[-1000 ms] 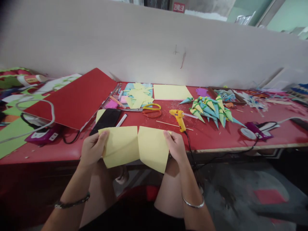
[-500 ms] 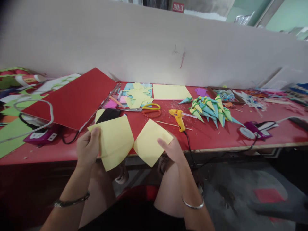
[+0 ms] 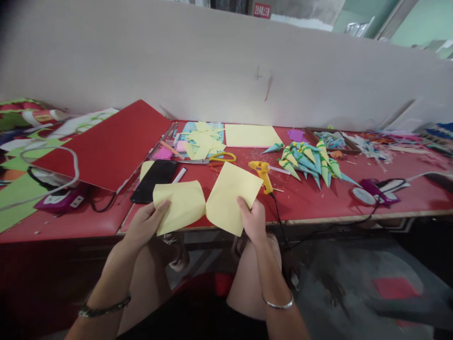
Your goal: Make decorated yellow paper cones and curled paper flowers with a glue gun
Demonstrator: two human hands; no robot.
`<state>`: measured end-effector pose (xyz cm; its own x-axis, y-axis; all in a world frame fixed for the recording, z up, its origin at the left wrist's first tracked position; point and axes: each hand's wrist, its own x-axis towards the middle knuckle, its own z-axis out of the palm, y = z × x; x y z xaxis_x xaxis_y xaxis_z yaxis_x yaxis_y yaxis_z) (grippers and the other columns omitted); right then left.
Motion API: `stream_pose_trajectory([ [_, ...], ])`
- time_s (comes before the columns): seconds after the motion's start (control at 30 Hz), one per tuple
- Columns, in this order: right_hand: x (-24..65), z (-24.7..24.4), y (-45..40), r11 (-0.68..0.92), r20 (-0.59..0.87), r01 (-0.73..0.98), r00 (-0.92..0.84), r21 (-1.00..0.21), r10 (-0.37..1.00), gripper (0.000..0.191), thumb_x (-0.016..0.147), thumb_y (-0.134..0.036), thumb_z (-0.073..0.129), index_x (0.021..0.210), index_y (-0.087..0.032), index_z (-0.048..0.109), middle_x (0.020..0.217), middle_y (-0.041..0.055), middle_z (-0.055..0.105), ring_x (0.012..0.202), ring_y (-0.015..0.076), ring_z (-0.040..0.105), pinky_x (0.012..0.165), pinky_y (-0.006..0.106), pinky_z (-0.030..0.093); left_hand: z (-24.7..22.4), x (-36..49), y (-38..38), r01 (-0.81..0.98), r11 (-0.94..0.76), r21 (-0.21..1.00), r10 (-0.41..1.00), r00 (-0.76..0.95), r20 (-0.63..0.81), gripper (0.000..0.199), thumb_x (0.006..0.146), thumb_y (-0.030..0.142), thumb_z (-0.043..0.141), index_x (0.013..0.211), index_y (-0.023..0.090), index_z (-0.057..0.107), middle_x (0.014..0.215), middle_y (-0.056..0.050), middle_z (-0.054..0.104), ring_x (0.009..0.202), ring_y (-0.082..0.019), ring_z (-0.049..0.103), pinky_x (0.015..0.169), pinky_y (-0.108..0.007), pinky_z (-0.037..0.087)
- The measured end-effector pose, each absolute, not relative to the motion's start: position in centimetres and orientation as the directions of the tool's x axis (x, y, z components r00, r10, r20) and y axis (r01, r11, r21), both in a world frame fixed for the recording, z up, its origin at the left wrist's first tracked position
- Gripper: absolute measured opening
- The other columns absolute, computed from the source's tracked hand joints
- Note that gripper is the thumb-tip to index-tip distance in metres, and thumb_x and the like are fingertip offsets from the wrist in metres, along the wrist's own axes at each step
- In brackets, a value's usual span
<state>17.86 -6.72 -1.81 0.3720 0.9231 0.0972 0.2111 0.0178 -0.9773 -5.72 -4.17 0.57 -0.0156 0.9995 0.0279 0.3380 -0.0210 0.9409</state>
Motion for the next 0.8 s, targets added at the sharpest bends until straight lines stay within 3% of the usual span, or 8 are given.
stream_pose_trajectory([
  [0.3, 20.6, -1.5, -6.9, 0.024, 0.136, 0.189, 0.606, -0.982, 0.784, 0.046, 0.073, -0.048, 0.056, 0.094, -0.008, 0.064, 0.099, 0.0161, 0.068, 0.091, 0.0274, 0.064, 0.074, 0.034, 0.050, 0.7, -8.1, -3.6, 0.388, -0.063, 0.920, 0.978, -0.161, 0.135, 0.052, 0.070, 0.060, 0.047, 0.077, 0.011, 0.062, 0.059, -0.005, 0.062, 0.052, -0.016, 0.056, 0.042, -0.023, 0.043],
  [0.43, 20.7, -1.8, -7.1, -0.008, 0.089, 0.162, 0.581, -0.987, 0.809, 0.044, 0.070, -0.048, 0.059, 0.090, -0.009, 0.066, 0.095, 0.0153, 0.070, 0.087, 0.0280, 0.065, 0.070, 0.034, 0.051, 2.0, -7.5, -1.2, 0.477, -0.153, 0.866, 0.969, -0.099, 0.226, 0.049, 0.074, 0.055, 0.044, 0.094, 0.013, 0.059, 0.078, -0.008, 0.066, 0.069, -0.018, 0.060, 0.056, -0.025, 0.049],
  [0.6, 19.2, -2.6, -7.0, -0.028, 0.050, 0.149, 0.497, -0.988, 0.866, 0.044, 0.071, -0.049, 0.058, 0.086, -0.009, 0.068, 0.091, 0.0150, 0.071, 0.083, 0.0287, 0.066, 0.066, 0.034, 0.052, 3.1, -5.2, 4.1, 0.684, -0.196, 0.703, 0.958, -0.021, 0.287, 0.039, 0.079, 0.039, 0.043, 0.108, 0.015, 0.051, 0.092, -0.008, 0.064, 0.081, -0.020, 0.061, 0.070, -0.029, 0.049],
  [0.67, 19.0, -2.9, -6.9, -0.031, 0.045, 0.153, 0.470, -0.988, 0.881, 0.044, 0.071, -0.049, 0.058, 0.086, -0.008, 0.068, 0.090, 0.0150, 0.071, 0.082, 0.0287, 0.066, 0.066, 0.033, 0.052, 2.7, -5.2, 5.4, 0.785, -0.143, 0.603, 0.958, -0.043, 0.284, 0.040, 0.077, 0.032, 0.046, 0.111, 0.012, 0.050, 0.095, -0.012, 0.063, 0.090, -0.025, 0.059, 0.079, -0.036, 0.046],
  [0.8, 18.9, -3.3, -6.8, -0.037, 0.043, 0.176, 0.428, -0.984, 0.903, 0.044, 0.071, -0.048, 0.058, 0.084, -0.008, 0.067, 0.087, 0.0148, 0.071, 0.081, 0.0295, 0.066, 0.065, 0.034, 0.052, 1.4, -6.5, 5.5, 0.924, 0.016, 0.381, 0.947, -0.137, 0.292, 0.044, 0.072, 0.027, 0.053, 0.112, 0.009, 0.050, 0.125, -0.024, 0.044, 0.118, -0.040, 0.038, 0.095, -0.052, 0.030],
])
